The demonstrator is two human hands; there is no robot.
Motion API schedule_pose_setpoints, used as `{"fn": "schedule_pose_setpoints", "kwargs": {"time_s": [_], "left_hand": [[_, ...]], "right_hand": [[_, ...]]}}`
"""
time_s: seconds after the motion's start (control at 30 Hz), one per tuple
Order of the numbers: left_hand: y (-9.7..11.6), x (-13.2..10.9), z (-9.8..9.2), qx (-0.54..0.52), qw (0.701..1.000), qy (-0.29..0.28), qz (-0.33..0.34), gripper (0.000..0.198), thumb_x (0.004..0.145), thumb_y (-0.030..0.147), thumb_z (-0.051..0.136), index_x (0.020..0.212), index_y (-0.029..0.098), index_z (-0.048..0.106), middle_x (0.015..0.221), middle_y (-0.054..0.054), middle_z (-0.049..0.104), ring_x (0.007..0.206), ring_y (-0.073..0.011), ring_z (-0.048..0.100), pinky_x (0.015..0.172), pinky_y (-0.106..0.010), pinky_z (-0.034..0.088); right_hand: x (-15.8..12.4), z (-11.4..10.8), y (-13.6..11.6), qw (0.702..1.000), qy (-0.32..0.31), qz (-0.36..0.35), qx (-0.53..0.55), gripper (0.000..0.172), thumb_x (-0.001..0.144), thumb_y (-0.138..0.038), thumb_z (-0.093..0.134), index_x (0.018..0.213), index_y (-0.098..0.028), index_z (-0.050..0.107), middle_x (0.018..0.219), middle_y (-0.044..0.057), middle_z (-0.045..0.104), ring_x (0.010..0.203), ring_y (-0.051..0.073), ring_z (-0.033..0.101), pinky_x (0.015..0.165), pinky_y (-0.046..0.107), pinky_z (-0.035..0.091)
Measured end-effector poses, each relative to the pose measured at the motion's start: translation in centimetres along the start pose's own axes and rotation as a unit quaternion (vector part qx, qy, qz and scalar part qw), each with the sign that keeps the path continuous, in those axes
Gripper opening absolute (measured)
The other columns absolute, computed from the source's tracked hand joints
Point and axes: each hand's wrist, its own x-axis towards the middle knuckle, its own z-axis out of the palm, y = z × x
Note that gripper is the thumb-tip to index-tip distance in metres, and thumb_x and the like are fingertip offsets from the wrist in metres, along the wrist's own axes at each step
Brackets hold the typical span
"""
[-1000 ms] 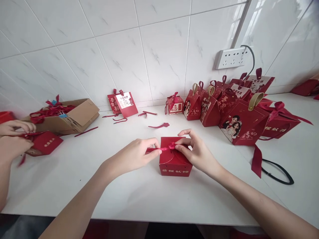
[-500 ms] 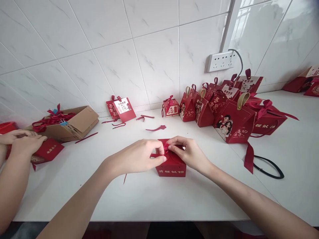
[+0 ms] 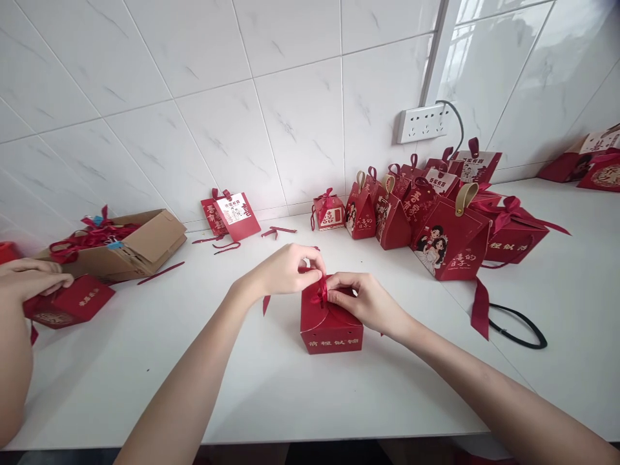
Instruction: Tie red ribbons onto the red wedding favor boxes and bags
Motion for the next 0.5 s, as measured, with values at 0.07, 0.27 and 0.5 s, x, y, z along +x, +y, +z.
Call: {"fn": "schedule_pose_setpoints", "kwargs": {"time_s": [0.07, 0.27, 0.5], "left_hand": [[-1.0, 0.0, 0.7, -0.045, 0.999, 0.019, -0.019, 0.009, 0.078, 0.024, 0.053, 0.078, 0.017, 0.059, 0.079, -0.001, 0.063, 0.057, -0.0091, 0.05, 0.056, -0.023, 0.039], [-2.9, -1.0, 3.2, -0.129, 0.985, 0.103, -0.039, 0.013, 0.08, 0.029, 0.056, 0.076, 0.017, 0.054, 0.065, 0.002, 0.057, 0.054, -0.0087, 0.049, 0.054, -0.022, 0.039], [-2.9, -2.2, 4.6, -0.109, 0.983, 0.148, 0.011, 0.014, 0.083, 0.026, 0.055, 0.078, 0.018, 0.066, 0.083, -0.003, 0.063, 0.078, -0.0139, 0.057, 0.067, -0.024, 0.045]], "right_hand": [[0.0, 0.0, 0.0, 1.0, 0.003, 0.002, 0.007, 0.016, 0.084, -0.027, 0.052, 0.081, -0.02, 0.066, 0.083, 0.001, 0.069, 0.075, 0.015, 0.061, 0.071, 0.027, 0.047], [-0.2, 0.2, 0.0, 0.999, 0.032, 0.002, -0.001, 0.016, 0.085, -0.028, 0.053, 0.082, -0.022, 0.067, 0.086, 0.001, 0.068, 0.08, 0.015, 0.06, 0.072, 0.026, 0.044], [-0.4, 0.2, 0.1, 0.998, 0.061, 0.022, -0.018, 0.013, 0.084, -0.028, 0.053, 0.085, -0.022, 0.065, 0.088, 0.002, 0.064, 0.078, 0.014, 0.056, 0.071, 0.026, 0.043]]}}
